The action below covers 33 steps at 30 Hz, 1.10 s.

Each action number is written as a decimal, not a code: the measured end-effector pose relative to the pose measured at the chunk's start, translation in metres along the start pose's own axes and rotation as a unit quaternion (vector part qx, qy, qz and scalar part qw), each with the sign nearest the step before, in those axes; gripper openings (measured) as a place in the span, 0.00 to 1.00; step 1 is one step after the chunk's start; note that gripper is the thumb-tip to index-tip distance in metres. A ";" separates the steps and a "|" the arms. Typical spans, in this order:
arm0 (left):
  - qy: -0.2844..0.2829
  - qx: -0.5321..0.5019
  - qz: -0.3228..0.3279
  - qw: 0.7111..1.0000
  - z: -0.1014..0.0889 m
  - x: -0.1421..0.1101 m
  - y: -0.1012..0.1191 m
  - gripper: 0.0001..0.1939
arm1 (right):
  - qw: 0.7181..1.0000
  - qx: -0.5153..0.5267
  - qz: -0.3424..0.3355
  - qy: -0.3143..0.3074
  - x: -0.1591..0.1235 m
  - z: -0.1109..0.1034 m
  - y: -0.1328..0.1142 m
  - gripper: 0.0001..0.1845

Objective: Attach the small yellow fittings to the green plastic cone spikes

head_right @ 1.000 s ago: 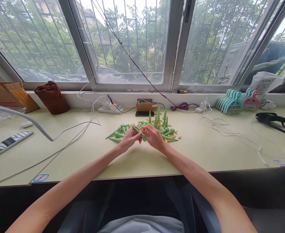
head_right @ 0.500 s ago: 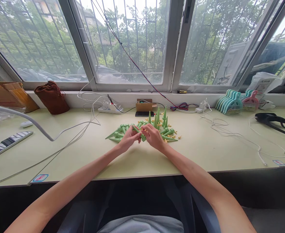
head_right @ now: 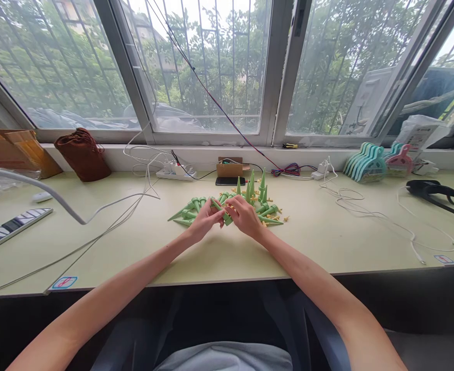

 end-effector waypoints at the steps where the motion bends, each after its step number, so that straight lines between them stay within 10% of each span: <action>1: 0.000 0.000 0.000 1.000 0.000 0.000 0.001 0.24 | 1.000 0.001 0.001 0.001 0.000 0.000 0.000 0.07; 33: -0.010 0.052 0.045 0.998 0.001 -0.001 -0.006 0.20 | 1.000 0.020 0.018 0.003 -0.001 0.003 0.006 0.11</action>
Point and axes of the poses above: each hand's wrist, its own x-axis towards the middle knuckle, its own z-axis out of the palm, y = z × x, the point moved 3 cm from there along x, towards the middle knuckle, and after that the axes turned 1 degree about -z, right-handed, at the moved point
